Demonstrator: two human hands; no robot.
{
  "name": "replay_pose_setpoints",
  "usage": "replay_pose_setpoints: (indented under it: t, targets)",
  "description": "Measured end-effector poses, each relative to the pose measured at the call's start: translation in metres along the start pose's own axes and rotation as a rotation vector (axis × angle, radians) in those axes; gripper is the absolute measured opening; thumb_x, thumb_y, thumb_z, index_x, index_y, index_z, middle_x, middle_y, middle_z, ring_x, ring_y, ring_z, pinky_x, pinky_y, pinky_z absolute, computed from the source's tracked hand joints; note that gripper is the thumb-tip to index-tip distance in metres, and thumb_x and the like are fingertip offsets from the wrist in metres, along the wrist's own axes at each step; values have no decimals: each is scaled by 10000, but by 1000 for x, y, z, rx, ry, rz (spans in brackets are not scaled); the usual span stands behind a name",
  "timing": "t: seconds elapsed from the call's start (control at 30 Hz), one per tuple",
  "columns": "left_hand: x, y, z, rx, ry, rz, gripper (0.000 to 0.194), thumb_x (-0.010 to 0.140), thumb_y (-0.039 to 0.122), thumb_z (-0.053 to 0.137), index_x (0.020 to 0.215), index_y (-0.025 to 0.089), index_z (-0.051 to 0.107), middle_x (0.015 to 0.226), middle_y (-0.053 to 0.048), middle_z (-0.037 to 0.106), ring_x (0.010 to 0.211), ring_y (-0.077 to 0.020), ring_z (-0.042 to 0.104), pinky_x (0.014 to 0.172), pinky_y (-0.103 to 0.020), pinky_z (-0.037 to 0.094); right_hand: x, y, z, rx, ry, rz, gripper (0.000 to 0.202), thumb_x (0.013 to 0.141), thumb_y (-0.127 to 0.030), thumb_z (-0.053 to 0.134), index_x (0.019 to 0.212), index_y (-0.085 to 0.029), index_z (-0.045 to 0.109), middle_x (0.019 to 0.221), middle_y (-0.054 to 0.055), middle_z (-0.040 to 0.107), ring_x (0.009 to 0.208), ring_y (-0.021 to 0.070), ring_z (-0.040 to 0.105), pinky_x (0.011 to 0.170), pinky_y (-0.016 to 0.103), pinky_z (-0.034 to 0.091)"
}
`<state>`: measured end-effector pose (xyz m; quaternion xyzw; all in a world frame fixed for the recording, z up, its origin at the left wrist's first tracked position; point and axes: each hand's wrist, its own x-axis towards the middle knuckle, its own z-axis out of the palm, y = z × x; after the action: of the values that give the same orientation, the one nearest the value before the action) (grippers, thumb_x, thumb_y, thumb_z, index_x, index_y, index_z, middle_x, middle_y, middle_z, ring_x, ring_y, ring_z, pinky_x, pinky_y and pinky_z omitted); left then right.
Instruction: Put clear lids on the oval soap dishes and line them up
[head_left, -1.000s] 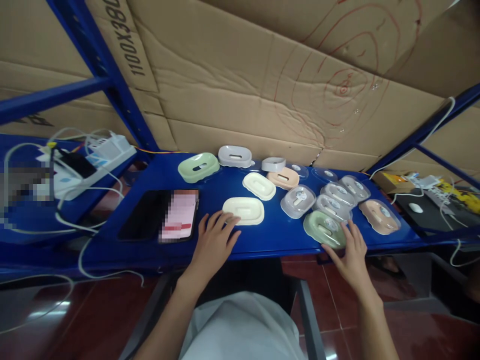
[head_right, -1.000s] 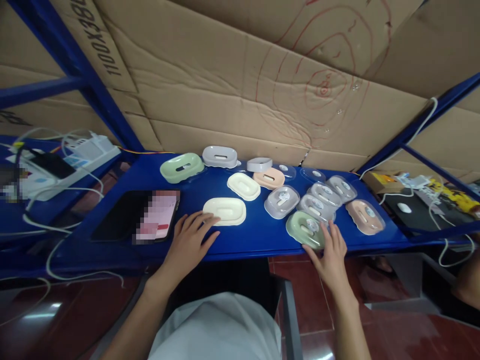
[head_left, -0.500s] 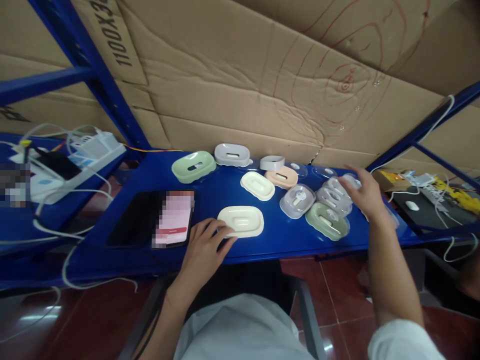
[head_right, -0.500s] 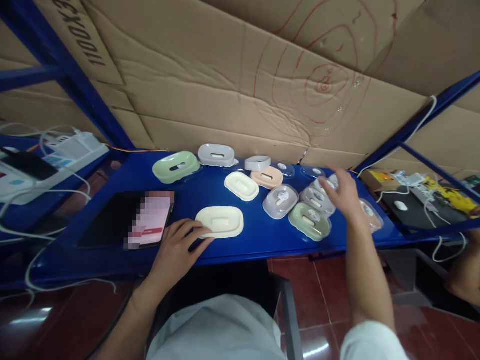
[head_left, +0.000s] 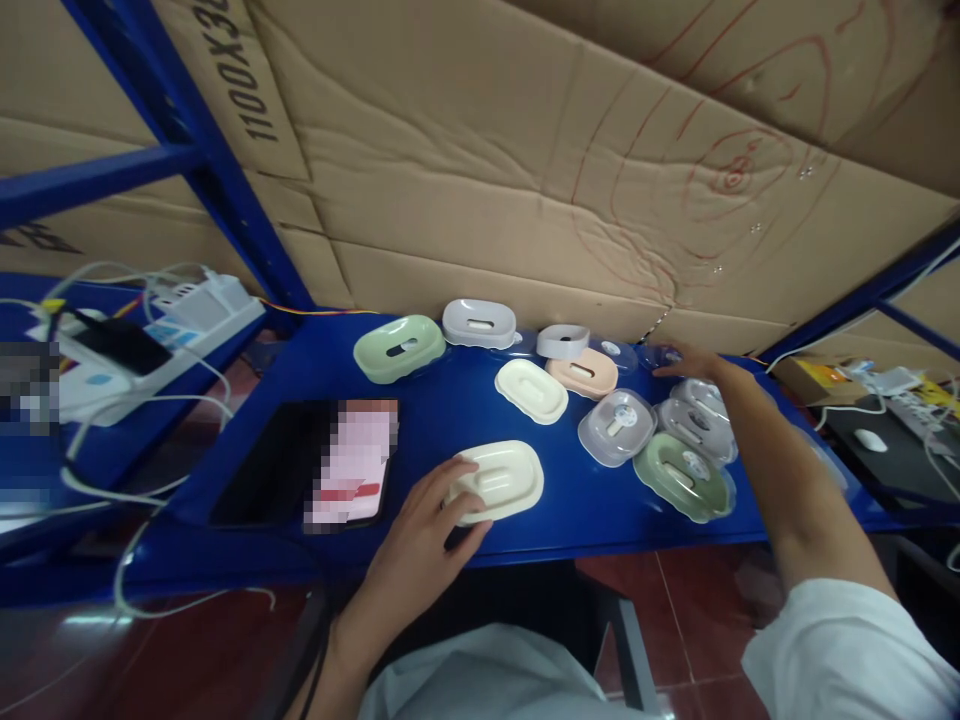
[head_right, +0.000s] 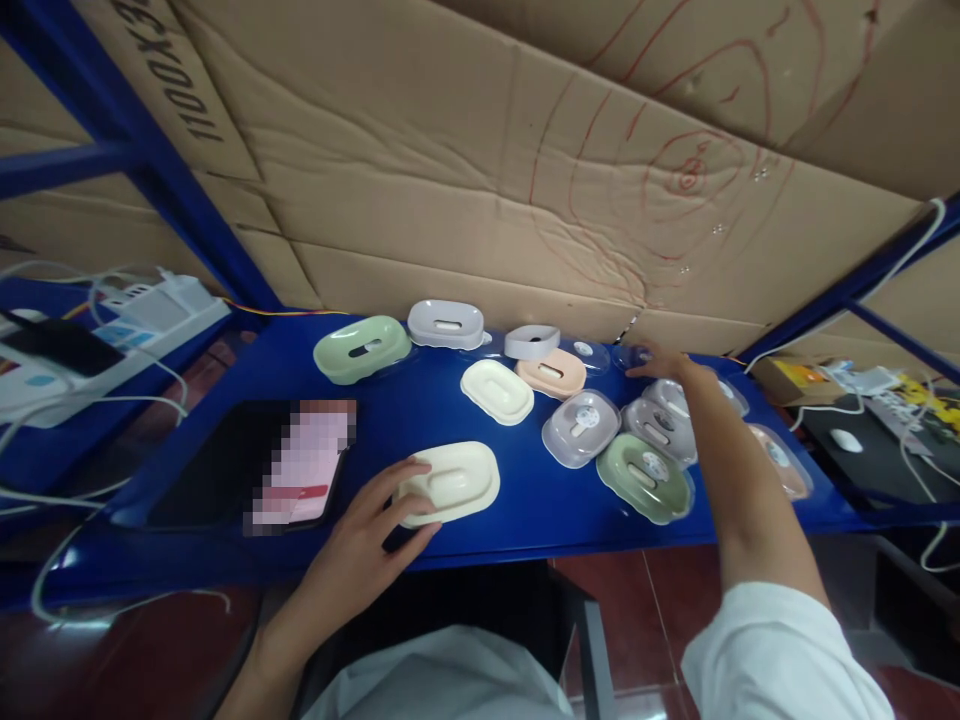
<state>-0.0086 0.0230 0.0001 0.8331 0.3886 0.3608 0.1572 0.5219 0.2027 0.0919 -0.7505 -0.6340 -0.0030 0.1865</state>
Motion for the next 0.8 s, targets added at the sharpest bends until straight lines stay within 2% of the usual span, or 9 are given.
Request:
replay_pose_setpoints:
  t: [0.13, 0.23, 0.3, 0.4, 0.53, 0.6, 0.67, 0.73, 0.8]
  targets:
    - [0, 0, 1, -17, -24, -2, 41, 1023, 279, 654, 1035, 257, 685, 1374, -68, 685, 1430, -280, 568, 1176, -488, 520, 3, 5, 4, 126, -249, 140, 373, 949, -363, 785, 1242, -143, 717, 1213, 151, 734, 1036, 215, 706, 952, 412, 565]
    - [-1, -1, 3, -25, -50, -6, 57, 1036, 300, 639, 1056, 260, 674, 1370, -56, 694, 1455, -277, 548, 1194, -498, 505, -2, -4, 5, 246, -274, 189, 482, 821, -312, 868, 1227, -85, 741, 1059, 200, 778, 882, 178, 702, 883, 375, 510]
    - [-1, -2, 3, -22, -61, -10, 63, 1040, 307, 635, 1063, 259, 668, 1377, -55, 693, 1463, -281, 542, 1198, -509, 500, -8, -13, 3, 323, -277, 200, 529, 817, -339, 860, 1256, -74, 732, 1029, 195, 782, 820, 154, 691, 854, 352, 498]
    - [-1, 0, 3, -6, -59, -7, 57, 1043, 297, 627, 1053, 250, 660, 1377, -66, 690, 1438, -282, 563, 1193, -518, 499, -18, -25, -5, 439, -284, 175, 590, 889, -425, 793, 1358, -84, 683, 1130, 226, 766, 837, 154, 700, 810, 325, 503]
    - [-1, 2, 2, 10, -49, -3, 42, 1032, 274, 638, 1051, 245, 662, 1375, -74, 691, 1394, -283, 598, 1186, -521, 502, -31, -45, -23, 581, -251, 93, 634, 1010, -450, 635, 1558, -162, 496, 1393, 250, 667, 1052, 191, 731, 846, 314, 536]
    - [-1, 2, 3, 11, -47, -8, 37, 1023, 265, 647, 1051, 248, 665, 1372, -71, 692, 1385, -285, 604, 1179, -522, 506, -43, -65, -32, 651, -248, -5, 632, 1008, -458, 631, 1577, -244, 460, 1515, 202, 596, 1151, 209, 723, 935, 334, 554]
    - [0, 2, 4, 8, -44, -12, 34, 1016, 256, 653, 1045, 249, 667, 1371, -69, 690, 1378, -285, 608, 1170, -519, 511, -60, -97, -35, 676, -283, -183, 662, 949, -504, 708, 1546, -323, 488, 1580, 129, 554, 1236, 247, 699, 1029, 394, 559]
    - [1, 2, 4, 5, -37, -14, 33, 1014, 255, 653, 1043, 247, 669, 1368, -70, 688, 1367, -282, 612, 1166, -515, 510, -82, -138, -29, 601, -354, -419, 714, 877, -549, 788, 1513, -352, 530, 1567, 85, 572, 1308, 291, 658, 1097, 465, 545]
    - [2, 2, 4, 1, -33, -13, 31, 1015, 257, 653, 1037, 245, 670, 1358, -72, 688, 1353, -277, 618, 1172, -514, 502, -103, -182, -15, 445, -437, -648, 731, 867, -579, 797, 1507, -320, 555, 1528, 87, 606, 1335, 306, 634, 1135, 486, 518]
